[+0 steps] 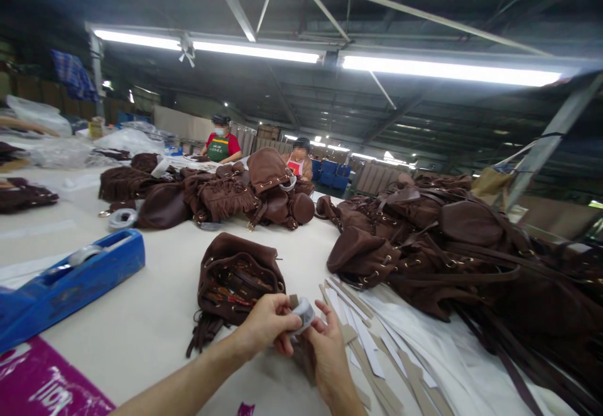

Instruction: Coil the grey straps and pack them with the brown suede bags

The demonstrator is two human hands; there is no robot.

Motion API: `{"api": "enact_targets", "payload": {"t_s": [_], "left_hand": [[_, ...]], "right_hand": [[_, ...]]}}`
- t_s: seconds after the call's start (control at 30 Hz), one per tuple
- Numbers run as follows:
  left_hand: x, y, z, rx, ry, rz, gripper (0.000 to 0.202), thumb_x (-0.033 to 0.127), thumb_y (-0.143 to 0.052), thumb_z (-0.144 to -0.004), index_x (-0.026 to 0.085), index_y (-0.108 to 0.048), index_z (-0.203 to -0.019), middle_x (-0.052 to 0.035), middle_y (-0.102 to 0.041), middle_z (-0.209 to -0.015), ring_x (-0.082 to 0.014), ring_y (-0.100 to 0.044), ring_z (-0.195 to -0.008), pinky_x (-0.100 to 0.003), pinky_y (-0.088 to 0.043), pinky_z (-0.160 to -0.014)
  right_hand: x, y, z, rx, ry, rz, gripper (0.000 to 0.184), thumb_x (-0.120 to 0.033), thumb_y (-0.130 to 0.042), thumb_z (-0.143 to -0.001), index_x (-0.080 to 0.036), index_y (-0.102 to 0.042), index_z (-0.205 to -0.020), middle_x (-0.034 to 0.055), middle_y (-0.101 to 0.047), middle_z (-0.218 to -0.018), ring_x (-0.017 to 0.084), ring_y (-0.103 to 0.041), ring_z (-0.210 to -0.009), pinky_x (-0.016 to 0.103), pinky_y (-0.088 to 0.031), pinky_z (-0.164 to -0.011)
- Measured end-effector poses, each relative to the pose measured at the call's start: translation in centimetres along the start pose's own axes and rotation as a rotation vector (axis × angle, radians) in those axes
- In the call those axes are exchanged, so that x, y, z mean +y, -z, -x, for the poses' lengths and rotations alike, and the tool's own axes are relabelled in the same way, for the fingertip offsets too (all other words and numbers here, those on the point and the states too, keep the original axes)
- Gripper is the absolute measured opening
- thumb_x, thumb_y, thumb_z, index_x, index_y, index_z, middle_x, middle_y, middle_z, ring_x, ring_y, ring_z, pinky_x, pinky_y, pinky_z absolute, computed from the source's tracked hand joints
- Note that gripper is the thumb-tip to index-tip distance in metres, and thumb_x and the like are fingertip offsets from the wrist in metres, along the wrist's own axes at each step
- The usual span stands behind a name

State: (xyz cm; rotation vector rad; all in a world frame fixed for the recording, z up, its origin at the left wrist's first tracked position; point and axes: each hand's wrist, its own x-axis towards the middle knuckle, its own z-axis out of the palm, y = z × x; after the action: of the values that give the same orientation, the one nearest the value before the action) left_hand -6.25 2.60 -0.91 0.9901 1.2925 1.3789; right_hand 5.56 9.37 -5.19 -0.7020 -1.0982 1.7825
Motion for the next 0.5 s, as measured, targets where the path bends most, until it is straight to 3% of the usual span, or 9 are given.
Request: {"api": "enact_targets", "payload": {"t_s": [0.07, 0.17, 0.27, 0.33, 0.5], "left_hand": [[0.0, -0.1, -0.1, 0.025, -0.030, -0.013, 0.021, 0.030, -0.067, -0.068, 0.014, -0.055, -0.074, 0.0040, -0.055, -0.055, -0.0096, -0.053, -0.033, -0.015, -0.037, -0.030], [-0.1, 0.0, -0.2, 0.039, -0.070, -0.011, 0.023, 0.033, -0.068, -0.067, 0.014, -0.055, -0.071, 0.0036, -0.055, -0.053, -0.0089, -0.051, -0.032, -0.015, -0.034, -0.029], [0.0, 0.4, -0.1, 0.031, -0.071, -0.006, 0.024, 0.034, -0.068, -0.066, 0.014, -0.056, -0.071, 0.0032, -0.056, -0.054, -0.0079, -0.050, -0.032, -0.016, -0.033, -0.030], [0.1, 0.6, -0.1, 0.035, -0.056, -0.002, 0.026, 0.036, -0.068, -0.065, 0.014, -0.056, -0.071, 0.0038, -0.055, -0.053, -0.0077, -0.049, -0.032, -0.015, -0.032, -0.031], [0.5, 0.5, 0.0, 0.046, -0.044, 0.016, 0.029, 0.038, -0.070, -0.059, 0.015, -0.053, -0.067, 0.0067, -0.051, -0.050, -0.0083, -0.048, -0.032, -0.017, -0.031, -0.030]], "right_hand": [[-0.4, -0.2, 0.0, 0.020, -0.022, -0.038, 0.065, -0.024, -0.086, -0.052, -0.023, -0.048, -0.105, -0.0026, -0.070, -0.074, 0.017, -0.067, -0.064, 0.026, -0.051, -0.062], [-1.7, 0.1, 0.9, -0.084, -0.122, -0.023, 0.055, -0.027, -0.084, -0.056, -0.020, -0.051, -0.101, -0.0006, -0.069, -0.077, 0.016, -0.067, -0.065, 0.025, -0.052, -0.059], [-3.2, 0.7, 2.4, -0.202, -0.232, 0.146, 0.057, -0.031, -0.080, -0.063, -0.020, -0.047, -0.109, -0.0011, -0.066, -0.075, 0.017, -0.066, -0.063, 0.024, -0.050, -0.049], [-3.7, 0.7, 3.2, -0.211, -0.272, 0.264, 0.058, -0.035, -0.078, -0.064, -0.020, -0.044, -0.109, -0.0020, -0.064, -0.070, 0.020, -0.067, -0.064, 0.025, -0.049, -0.044], [-2.1, 0.3, 2.9, -0.200, -0.199, 0.493, 0.043, -0.034, -0.074, -0.061, -0.023, -0.038, -0.082, -0.0056, -0.061, -0.055, 0.017, -0.062, -0.049, 0.023, -0.048, -0.040]]}}
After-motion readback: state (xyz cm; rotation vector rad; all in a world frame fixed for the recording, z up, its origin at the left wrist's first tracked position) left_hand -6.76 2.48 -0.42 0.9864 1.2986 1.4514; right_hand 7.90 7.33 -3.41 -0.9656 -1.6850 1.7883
